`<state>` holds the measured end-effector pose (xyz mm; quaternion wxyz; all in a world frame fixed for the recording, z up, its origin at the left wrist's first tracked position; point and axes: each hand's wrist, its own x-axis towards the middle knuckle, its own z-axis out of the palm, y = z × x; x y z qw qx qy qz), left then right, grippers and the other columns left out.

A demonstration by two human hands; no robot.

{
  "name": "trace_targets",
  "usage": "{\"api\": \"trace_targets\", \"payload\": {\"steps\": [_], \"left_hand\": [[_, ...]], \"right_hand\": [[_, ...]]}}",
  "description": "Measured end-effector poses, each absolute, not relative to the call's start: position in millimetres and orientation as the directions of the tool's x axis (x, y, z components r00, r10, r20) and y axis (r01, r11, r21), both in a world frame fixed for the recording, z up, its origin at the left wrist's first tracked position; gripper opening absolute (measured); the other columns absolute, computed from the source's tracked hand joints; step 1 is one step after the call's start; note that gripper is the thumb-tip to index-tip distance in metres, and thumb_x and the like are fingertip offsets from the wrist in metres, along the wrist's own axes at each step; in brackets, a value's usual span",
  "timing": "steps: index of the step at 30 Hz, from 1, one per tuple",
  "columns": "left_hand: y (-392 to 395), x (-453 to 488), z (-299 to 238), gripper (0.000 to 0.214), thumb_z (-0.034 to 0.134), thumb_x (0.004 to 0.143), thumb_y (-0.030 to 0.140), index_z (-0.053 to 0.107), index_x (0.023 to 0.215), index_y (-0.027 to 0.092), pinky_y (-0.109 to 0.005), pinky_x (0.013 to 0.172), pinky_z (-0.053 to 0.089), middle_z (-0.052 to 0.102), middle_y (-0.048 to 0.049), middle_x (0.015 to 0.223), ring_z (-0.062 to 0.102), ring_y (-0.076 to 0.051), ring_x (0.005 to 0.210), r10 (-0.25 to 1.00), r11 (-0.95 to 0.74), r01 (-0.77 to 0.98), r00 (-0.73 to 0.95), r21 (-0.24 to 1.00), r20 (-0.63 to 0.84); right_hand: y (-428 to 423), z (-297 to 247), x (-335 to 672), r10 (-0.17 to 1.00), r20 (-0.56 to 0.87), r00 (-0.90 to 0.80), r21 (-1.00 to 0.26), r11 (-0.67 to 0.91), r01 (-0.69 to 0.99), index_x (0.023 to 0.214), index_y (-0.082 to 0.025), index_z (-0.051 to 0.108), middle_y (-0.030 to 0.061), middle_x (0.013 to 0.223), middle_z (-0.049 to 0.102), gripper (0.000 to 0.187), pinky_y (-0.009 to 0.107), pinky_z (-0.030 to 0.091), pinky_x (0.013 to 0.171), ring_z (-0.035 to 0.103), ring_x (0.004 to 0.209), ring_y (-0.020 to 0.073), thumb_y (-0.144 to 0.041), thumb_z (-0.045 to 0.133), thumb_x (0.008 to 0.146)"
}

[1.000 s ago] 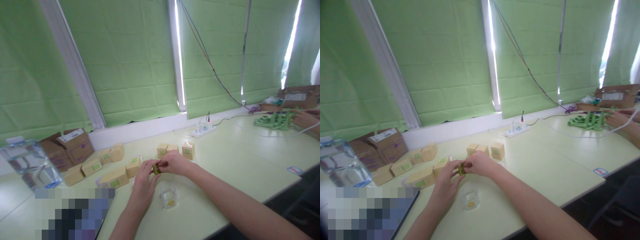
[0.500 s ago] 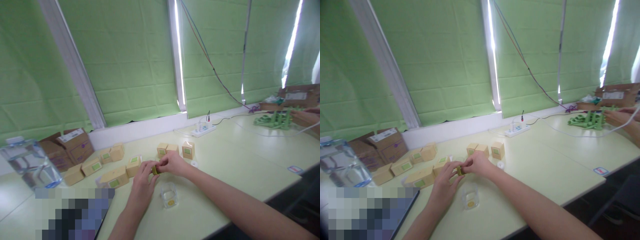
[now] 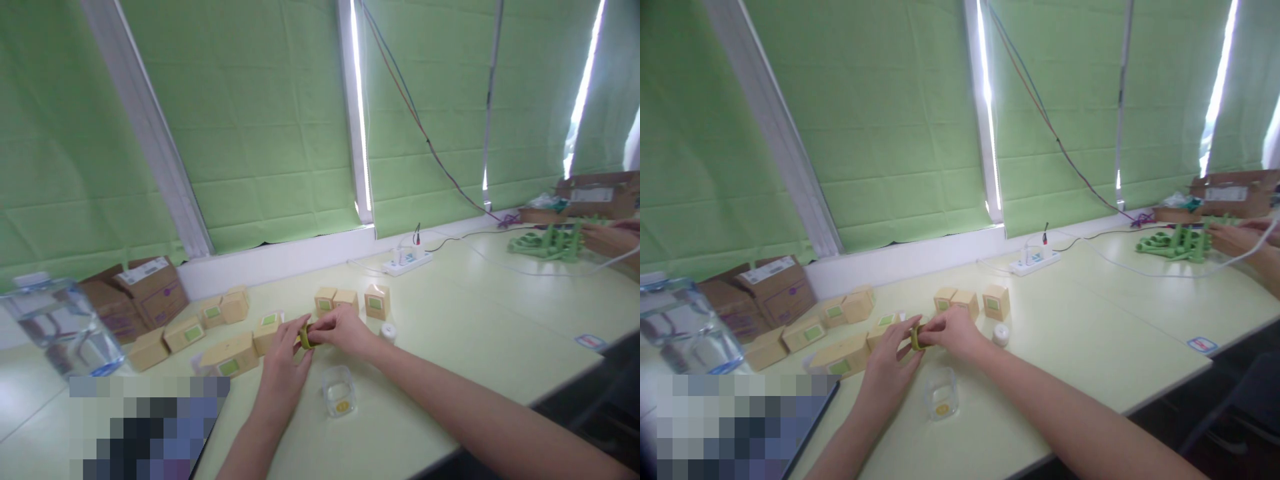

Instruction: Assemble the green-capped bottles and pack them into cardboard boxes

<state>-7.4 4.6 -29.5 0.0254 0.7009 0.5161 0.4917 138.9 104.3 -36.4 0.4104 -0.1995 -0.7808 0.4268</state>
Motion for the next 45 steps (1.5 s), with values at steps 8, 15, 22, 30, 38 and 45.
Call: {"api": "trace_targets", "payload": {"steps": [8,15,22,30,38,45], "left_hand": [[9,-14,-33,0.038,0.064,0.075,0.012,0.068,0.111,0.024,-0.038,0.088,0.06,0.059,-0.0063,0.111,0.064,-0.021,0.104,0.811,-0.367,0.682,-0.099,0.632,0.577],[18,-17,-44,0.043,0.064,0.077,0.015,0.061,0.118,0.023,-0.042,0.094,0.057,0.063,-0.0084,0.121,0.065,-0.023,0.111,0.835,-0.399,0.57,-0.099,0.719,0.541],[13,-14,-36,0.043,0.063,0.076,0.016,0.062,0.118,0.023,-0.042,0.088,0.059,0.065,-0.0084,0.118,0.069,-0.022,0.099,0.83,-0.405,0.6,-0.076,0.69,0.553],[11,-12,-34,0.044,0.063,0.074,0.012,0.064,0.116,0.024,-0.039,0.086,0.058,0.064,-0.0056,0.112,0.068,-0.021,0.098,0.787,-0.431,0.67,-0.048,0.604,0.615],[6,-9,-27,0.039,0.062,0.076,0.012,0.067,0.112,0.025,-0.038,0.087,0.057,0.065,-0.0041,0.107,0.066,-0.02,0.098,0.746,-0.449,0.728,-0.014,0.518,0.666],[4,-8,-25,0.038,0.062,0.078,0.013,0.067,0.113,0.027,-0.036,0.085,0.056,0.063,-0.0029,0.102,0.066,-0.019,0.094,0.739,-0.443,0.751,-0.004,0.49,0.674]], "right_hand": [[102,-23,150,0.567,0.427,-0.705,-0.7,0.7,0.14,0.085,-0.016,0.08,-0.005,0.056,0.06,0.02,0.019,0.033,0.051,0.048,0.053,0.0092,-0.031,0.069,0.081],[100,-15,153,0.529,0.5,-0.686,-0.575,0.795,0.193,0.089,-0.022,0.081,-0.0028,0.062,0.07,0.013,0.019,0.032,0.052,0.051,0.055,0.0095,-0.023,0.07,0.082],[95,-6,155,0.476,0.53,-0.701,-0.421,0.866,0.27,0.085,-0.021,0.081,-0.0014,0.063,0.071,0.012,0.019,0.032,0.054,0.05,0.053,0.0081,-0.022,0.069,0.084],[94,-8,149,0.497,0.557,-0.665,-0.412,0.861,0.299,0.068,-0.016,0.077,-0.0004,0.058,0.068,0.017,0.02,0.031,0.056,0.049,0.053,0.0081,-0.016,0.066,0.081],[92,-14,143,0.626,0.544,-0.558,-0.58,0.762,0.289,0.066,-0.016,0.077,-0.0025,0.049,0.059,0.013,0.02,0.03,0.05,0.046,0.049,0.0085,-0.023,0.07,0.075],[100,-30,138,0.705,0.492,-0.51,-0.736,0.65,0.188,0.065,-0.014,0.076,-0.0013,0.052,0.063,0.016,0.018,0.034,0.047,0.052,0.05,0.0093,-0.024,0.067,0.074]]}}
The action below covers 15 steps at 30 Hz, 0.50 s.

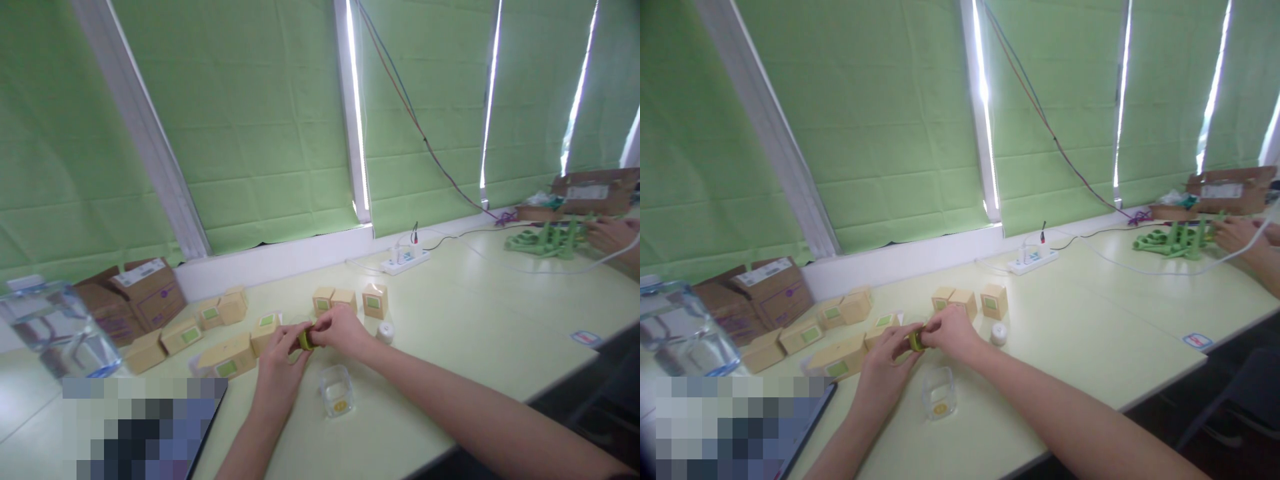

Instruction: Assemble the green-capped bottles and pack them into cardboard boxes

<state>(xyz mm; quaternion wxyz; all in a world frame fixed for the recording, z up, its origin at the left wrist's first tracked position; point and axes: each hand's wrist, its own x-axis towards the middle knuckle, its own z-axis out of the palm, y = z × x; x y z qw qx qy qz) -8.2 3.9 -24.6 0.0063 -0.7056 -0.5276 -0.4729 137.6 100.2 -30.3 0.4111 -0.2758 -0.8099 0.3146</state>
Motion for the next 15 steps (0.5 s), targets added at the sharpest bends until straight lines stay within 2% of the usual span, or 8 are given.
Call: {"api": "trace_targets", "payload": {"steps": [6,15], "left_hand": [[4.1,-9.4,-27.1,0.036,0.063,0.079,0.016,0.067,0.114,0.027,-0.037,0.084,0.055,0.062,-0.0028,0.098,0.066,-0.02,0.092,0.729,-0.439,0.771,0.006,0.461,0.684],[3.5,-8.4,-28.9,0.04,0.063,0.077,0.016,0.068,0.115,0.027,-0.038,0.083,0.055,0.064,-0.0026,0.094,0.066,-0.021,0.089,0.725,-0.415,0.789,-0.015,0.454,0.689]], "right_hand": [[102.8,-34.3,135.9,0.734,0.454,-0.505,-0.811,0.575,0.107,0.064,-0.012,0.075,-0.0007,0.051,0.063,0.017,0.018,0.034,0.045,0.052,0.048,0.0094,-0.025,0.068,0.072],[103.7,-36.9,135.0,0.751,0.427,-0.504,-0.85,0.523,0.058,0.067,-0.012,0.076,-0.0004,0.055,0.065,0.017,0.018,0.037,0.049,0.054,0.052,0.0099,-0.026,0.07,0.072]]}}
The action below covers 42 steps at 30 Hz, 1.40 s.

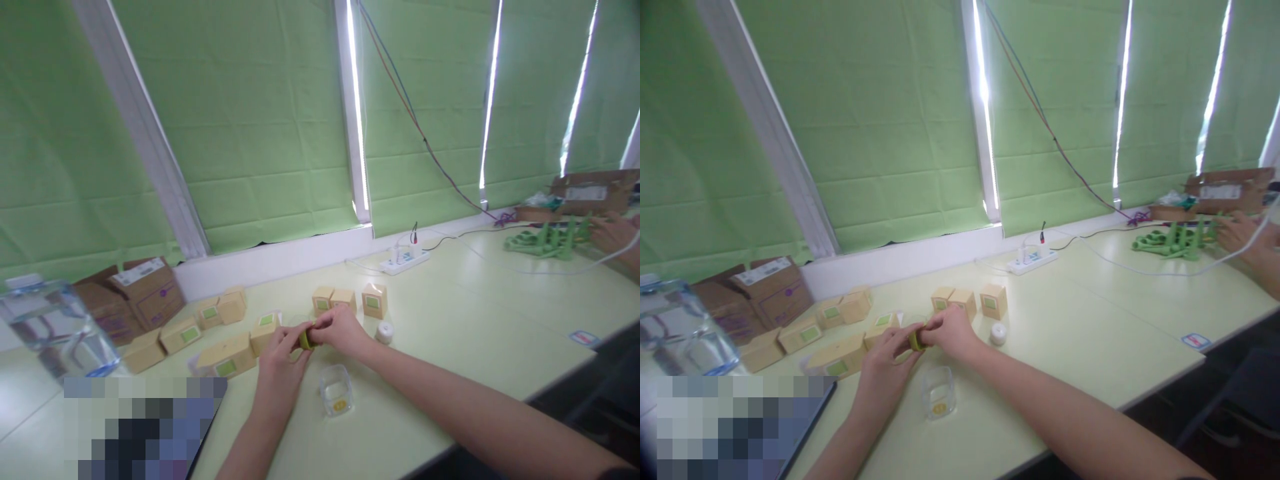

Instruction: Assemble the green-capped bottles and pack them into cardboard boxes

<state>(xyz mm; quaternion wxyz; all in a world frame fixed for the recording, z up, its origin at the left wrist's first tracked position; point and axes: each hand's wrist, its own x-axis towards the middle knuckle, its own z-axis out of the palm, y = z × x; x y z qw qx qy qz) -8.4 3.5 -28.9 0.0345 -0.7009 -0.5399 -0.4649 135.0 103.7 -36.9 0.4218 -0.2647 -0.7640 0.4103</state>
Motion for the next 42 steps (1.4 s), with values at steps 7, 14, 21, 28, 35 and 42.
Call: {"api": "trace_targets", "payload": {"steps": [7,14,21,28,35,42], "left_hand": [[7,-12,-31,0.04,0.066,0.074,0.015,0.069,0.113,0.026,-0.039,0.088,0.057,0.068,-0.0029,0.1,0.068,-0.02,0.094,0.766,-0.388,0.725,-0.089,0.569,0.636],[13,-15,-36,0.041,0.066,0.076,0.017,0.069,0.116,0.025,-0.039,0.095,0.056,0.07,-0.0039,0.113,0.068,-0.021,0.103,0.8,-0.399,0.647,-0.101,0.65,0.592],[10,-10,-33,0.041,0.067,0.076,0.018,0.069,0.115,0.026,-0.04,0.092,0.057,0.071,-0.0033,0.106,0.07,-0.02,0.097,0.779,-0.412,0.66,-0.103,0.628,0.619],[11,-10,-35,0.042,0.066,0.076,0.018,0.068,0.117,0.025,-0.039,0.093,0.057,0.07,-0.0036,0.107,0.07,-0.02,0.098,0.781,-0.43,0.628,-0.101,0.648,0.616],[9,-11,-38,0.042,0.066,0.076,0.017,0.069,0.117,0.027,-0.039,0.089,0.057,0.07,-0.0027,0.1,0.069,-0.019,0.092,0.776,-0.405,0.683,-0.093,0.607,0.623],[6,-7,-32,0.042,0.065,0.075,0.018,0.07,0.116,0.026,-0.041,0.089,0.056,0.068,-0.0026,0.096,0.067,-0.02,0.091,0.786,-0.367,0.701,-0.117,0.611,0.606]], "right_hand": [[109,-35,137,0.694,0.377,-0.613,-0.864,0.502,0.036,0.076,-0.014,0.079,0.0005,0.063,0.071,0.019,0.019,0.042,0.052,0.06,0.057,0.0118,-0.031,0.071,0.075],[104,-30,139,0.737,0.375,-0.562,-0.847,0.519,0.115,0.083,-0.015,0.078,0.0042,0.073,0.075,0.018,0.02,0.046,0.055,0.067,0.068,0.0166,-0.028,0.071,0.073],[94,-21,140,0.751,0.452,-0.482,-0.787,0.59,0.181,0.071,-0.015,0.077,0.0023,0.062,0.07,0.013,0.021,0.04,0.052,0.061,0.061,0.0145,-0.025,0.07,0.071],[93,-26,139,0.719,0.501,-0.481,-0.752,0.637,0.169,0.071,-0.015,0.078,0.0005,0.061,0.068,0.017,0.02,0.037,0.052,0.055,0.058,0.0117,-0.026,0.066,0.077],[95,-30,139,0.709,0.488,-0.509,-0.761,0.631,0.149,0.068,-0.014,0.077,-0.0014,0.056,0.065,0.017,0.02,0.036,0.05,0.055,0.057,0.012,-0.026,0.068,0.076],[96,-35,135,0.708,0.496,-0.503,-0.773,0.624,0.116,0.072,-0.014,0.078,-0.0011,0.06,0.066,0.017,0.021,0.038,0.052,0.056,0.057,0.0119,-0.025,0.066,0.079]]}}
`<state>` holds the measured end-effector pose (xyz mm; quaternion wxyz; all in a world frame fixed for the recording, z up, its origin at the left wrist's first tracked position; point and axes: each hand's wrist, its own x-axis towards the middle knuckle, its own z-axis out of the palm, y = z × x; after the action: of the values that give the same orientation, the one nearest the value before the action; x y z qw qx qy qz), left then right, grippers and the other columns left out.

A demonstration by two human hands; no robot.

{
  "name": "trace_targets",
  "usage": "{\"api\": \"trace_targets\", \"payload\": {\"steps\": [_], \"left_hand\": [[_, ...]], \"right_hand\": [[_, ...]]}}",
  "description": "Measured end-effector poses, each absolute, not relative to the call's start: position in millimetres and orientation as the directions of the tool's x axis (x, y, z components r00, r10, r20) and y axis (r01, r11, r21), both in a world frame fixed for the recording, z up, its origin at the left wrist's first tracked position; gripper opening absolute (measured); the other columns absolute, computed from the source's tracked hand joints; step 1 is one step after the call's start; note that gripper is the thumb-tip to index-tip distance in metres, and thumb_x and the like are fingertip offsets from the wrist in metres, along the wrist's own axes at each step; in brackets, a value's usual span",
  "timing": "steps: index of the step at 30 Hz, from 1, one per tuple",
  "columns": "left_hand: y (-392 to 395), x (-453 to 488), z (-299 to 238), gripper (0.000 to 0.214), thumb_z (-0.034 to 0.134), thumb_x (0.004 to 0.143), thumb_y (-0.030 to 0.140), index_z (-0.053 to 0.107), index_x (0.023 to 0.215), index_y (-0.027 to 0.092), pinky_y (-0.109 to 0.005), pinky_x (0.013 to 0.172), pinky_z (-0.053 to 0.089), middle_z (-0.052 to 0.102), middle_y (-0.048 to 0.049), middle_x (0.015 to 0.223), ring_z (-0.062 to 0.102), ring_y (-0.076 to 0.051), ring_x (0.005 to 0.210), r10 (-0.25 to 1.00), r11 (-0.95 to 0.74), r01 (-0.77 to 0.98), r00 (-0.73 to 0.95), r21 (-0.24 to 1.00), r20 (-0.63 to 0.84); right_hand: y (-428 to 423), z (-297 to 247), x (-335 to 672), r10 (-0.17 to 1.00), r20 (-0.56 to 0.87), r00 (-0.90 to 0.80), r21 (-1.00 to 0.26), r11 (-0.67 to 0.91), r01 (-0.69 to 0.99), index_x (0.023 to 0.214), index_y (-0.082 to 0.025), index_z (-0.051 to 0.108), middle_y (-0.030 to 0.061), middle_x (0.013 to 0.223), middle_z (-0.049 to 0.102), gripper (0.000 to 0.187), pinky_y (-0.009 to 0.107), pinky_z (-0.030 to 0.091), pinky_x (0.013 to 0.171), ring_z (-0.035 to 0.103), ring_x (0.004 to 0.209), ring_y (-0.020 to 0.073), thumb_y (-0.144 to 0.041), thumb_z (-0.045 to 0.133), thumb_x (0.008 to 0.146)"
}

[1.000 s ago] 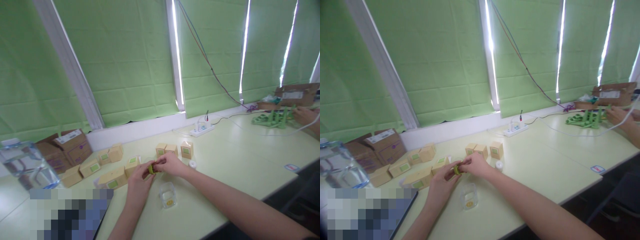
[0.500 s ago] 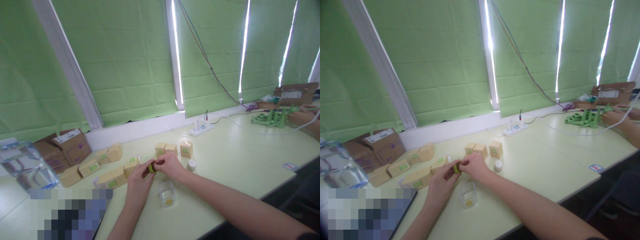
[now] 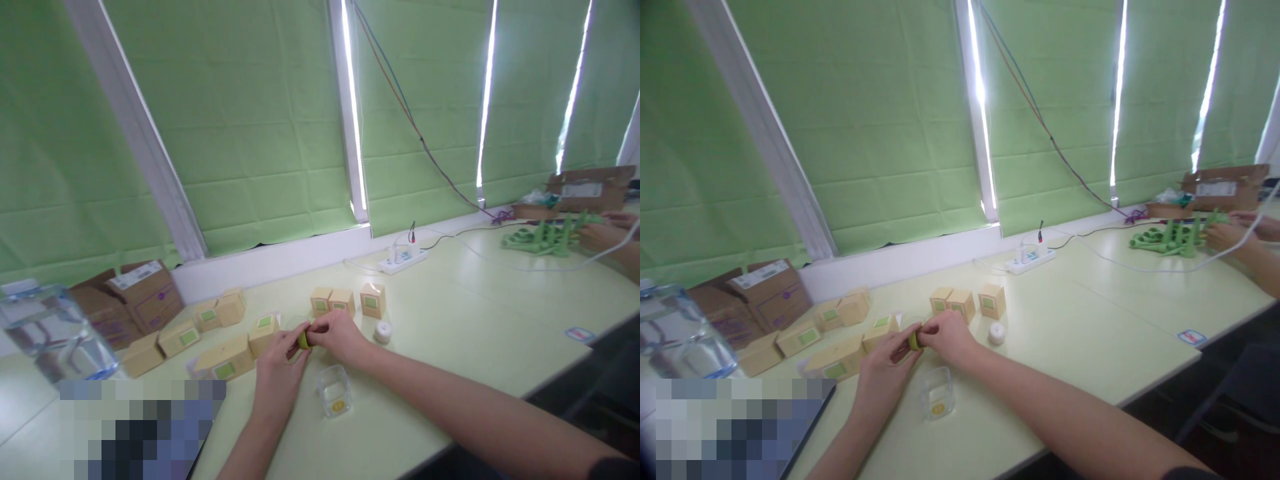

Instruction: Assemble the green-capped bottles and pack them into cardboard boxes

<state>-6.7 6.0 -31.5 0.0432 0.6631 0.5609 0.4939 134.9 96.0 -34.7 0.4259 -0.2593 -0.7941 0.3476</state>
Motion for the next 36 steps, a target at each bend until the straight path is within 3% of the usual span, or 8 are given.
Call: {"api": "trace_targets", "payload": {"steps": [5,10,17,24,30,36], "left_hand": [[7,-3,-25,0.05,0.069,0.076,0.029,0.063,0.125,0.02,-0.039,0.1,0.052,0.067,-0.0084,0.121,0.066,-0.023,0.109,0.875,-0.334,0.381,-0.215,0.862,0.434],[15,-9,-26,0.055,0.073,0.073,0.043,0.064,0.118,0.014,-0.041,0.095,0.055,0.075,-0.0102,0.104,0.072,-0.024,0.096,0.868,-0.297,0.125,-0.378,0.947,0.322],[17,-17,-29,0.049,0.078,0.068,0.048,0.072,0.101,0.013,-0.038,0.093,0.055,0.077,-0.01,0.096,0.072,-0.024,0.092,0.894,-0.253,0.141,-0.345,0.957,0.287],[13,-13,-27,0.037,0.078,0.069,0.046,0.073,0.086,0.014,-0.035,0.082,0.059,0.077,-0.0076,0.086,0.074,-0.022,0.08,0.878,-0.273,0.245,-0.332,0.93,0.345],[14,-14,-28,0.036,0.079,0.065,0.044,0.073,0.085,0.014,-0.034,0.079,0.06,0.077,-0.0074,0.082,0.074,-0.023,0.077,0.884,-0.262,0.248,-0.327,0.933,0.335],[13,-15,-27,0.039,0.078,0.068,0.046,0.074,0.089,0.013,-0.037,0.086,0.058,0.077,-0.0084,0.088,0.074,-0.023,0.083,0.887,-0.257,0.223,-0.33,0.94,0.321]], "right_hand": [[102,-30,138,0.69,0.511,-0.513,-0.786,0.617,0.048,0.079,-0.016,0.079,0.0,0.067,0.07,0.019,0.022,0.042,0.057,0.059,0.063,0.0135,-0.03,0.067,0.082],[108,-27,143,0.658,0.524,-0.541,-0.802,0.595,-0.054,0.088,-0.017,0.078,0.0013,0.077,0.073,0.02,0.024,0.046,0.064,0.062,0.069,0.0148,-0.031,0.065,0.083],[105,-25,144,0.65,0.515,-0.56,-0.828,0.545,-0.129,0.09,-0.017,0.077,0.0031,0.083,0.075,0.02,0.026,0.05,0.07,0.066,0.074,0.0164,-0.03,0.065,0.082],[108,-25,147,0.647,0.487,-0.587,-0.848,0.511,-0.139,0.086,-0.016,0.08,0.0032,0.074,0.074,0.024,0.027,0.049,0.063,0.065,0.067,0.0175,-0.036,0.069,0.08],[109,-24,148,0.679,0.448,-0.582,-0.881,0.444,-0.161,0.086,-0.016,0.08,0.0045,0.074,0.075,0.03,0.027,0.049,0.061,0.067,0.066,0.0186,-0.042,0.075,0.072],[106,-24,146,0.71,0.414,-0.57,-0.905,0.389,-0.173,0.09,-0.014,0.079,0.0063,0.076,0.076,0.033,0.027,0.049,0.062,0.068,0.067,0.0185,-0.04,0.078,0.069]]}}
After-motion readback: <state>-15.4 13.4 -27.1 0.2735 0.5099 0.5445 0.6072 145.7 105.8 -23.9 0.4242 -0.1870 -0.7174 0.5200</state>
